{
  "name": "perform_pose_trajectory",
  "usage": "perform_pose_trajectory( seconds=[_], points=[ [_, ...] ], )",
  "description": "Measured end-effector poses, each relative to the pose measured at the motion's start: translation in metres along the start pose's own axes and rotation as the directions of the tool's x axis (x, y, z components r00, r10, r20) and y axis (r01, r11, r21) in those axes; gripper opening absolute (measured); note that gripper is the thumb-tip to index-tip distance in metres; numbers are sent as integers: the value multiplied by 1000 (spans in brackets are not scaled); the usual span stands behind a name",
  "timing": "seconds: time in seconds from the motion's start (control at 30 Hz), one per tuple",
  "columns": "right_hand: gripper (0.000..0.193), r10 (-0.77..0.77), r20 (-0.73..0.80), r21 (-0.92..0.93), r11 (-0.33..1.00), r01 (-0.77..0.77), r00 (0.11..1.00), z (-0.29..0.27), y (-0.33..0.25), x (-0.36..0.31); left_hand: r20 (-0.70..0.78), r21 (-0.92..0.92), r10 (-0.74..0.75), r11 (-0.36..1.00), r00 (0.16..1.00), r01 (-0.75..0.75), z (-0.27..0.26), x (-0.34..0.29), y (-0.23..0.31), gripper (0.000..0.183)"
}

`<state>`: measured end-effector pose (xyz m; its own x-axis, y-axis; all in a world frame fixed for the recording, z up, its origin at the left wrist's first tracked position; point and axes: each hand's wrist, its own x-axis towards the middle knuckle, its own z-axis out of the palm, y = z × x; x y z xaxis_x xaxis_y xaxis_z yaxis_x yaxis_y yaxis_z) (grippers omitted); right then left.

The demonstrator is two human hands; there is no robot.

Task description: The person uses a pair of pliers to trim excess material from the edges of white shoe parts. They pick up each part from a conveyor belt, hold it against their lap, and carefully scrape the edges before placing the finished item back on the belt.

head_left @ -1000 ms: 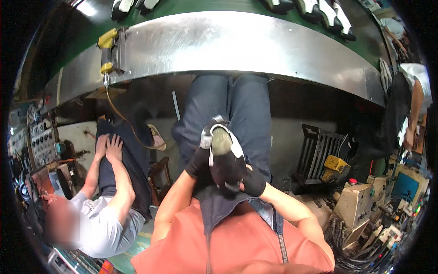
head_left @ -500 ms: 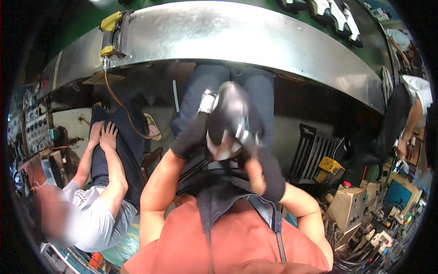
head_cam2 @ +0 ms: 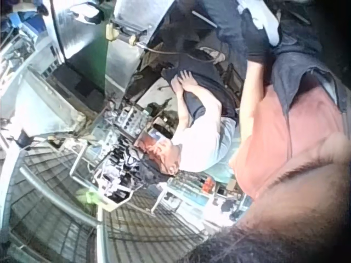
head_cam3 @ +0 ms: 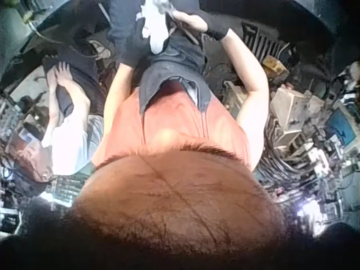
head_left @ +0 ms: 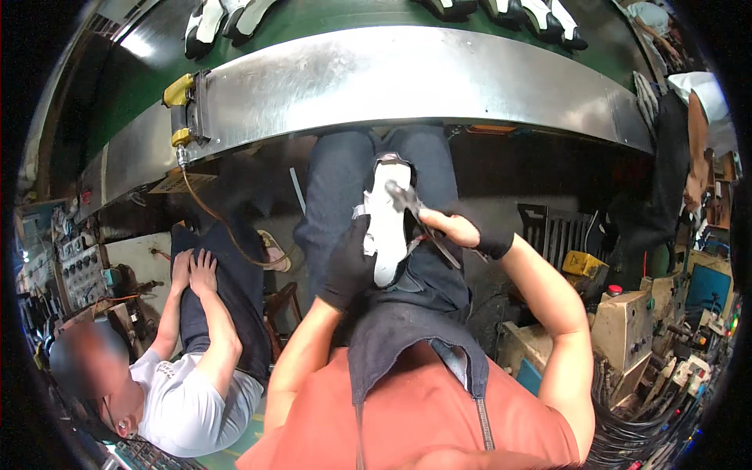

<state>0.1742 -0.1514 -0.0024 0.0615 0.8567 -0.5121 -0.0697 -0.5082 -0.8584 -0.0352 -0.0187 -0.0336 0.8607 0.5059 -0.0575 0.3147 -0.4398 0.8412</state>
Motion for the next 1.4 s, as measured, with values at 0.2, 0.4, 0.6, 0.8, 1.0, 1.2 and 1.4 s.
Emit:
perform_pose_trajectory(
  seconds=[0.2, 0.4, 0.6, 0.8, 1.0, 1.2, 1.4],
  points=[
    [47, -126, -35, -812, 582, 45, 991, 27, -32, -7, 392, -217, -81, 960, 917, 178, -44, 11, 20, 63],
    [57, 283, 49, 312, 907, -284, 958, 38, 20, -28, 164, -596, -205, 759, 965, 263, 24, 54, -5, 58],
    [39, 24, -30, -772, 634, -38, 999, 1, -100, -58, 2, -202, -116, 973, 993, 114, 25, 52, 9, 74],
    [28, -181, -42, -592, 797, 121, 983, 27, -1, -17, 299, -348, -132, 907, 945, 236, 9, 36, -6, 82],
    [34, -40, 13, -250, 967, 42, 999, 38, 16, -48, 125, -356, -80, 927, 989, 120, 9, -17, 26, 81],
    [45, 108, 62, -671, 741, -39, 992, 36, -28, -49, 81, -450, -27, 891, 996, 61, 17, -24, 25, 68],
    [41, -79, -102, -633, 774, -3, 992, 48, 1, -41, 84, -488, -80, 866, 993, 111, 23, -26, -8, 70]
  ],
)
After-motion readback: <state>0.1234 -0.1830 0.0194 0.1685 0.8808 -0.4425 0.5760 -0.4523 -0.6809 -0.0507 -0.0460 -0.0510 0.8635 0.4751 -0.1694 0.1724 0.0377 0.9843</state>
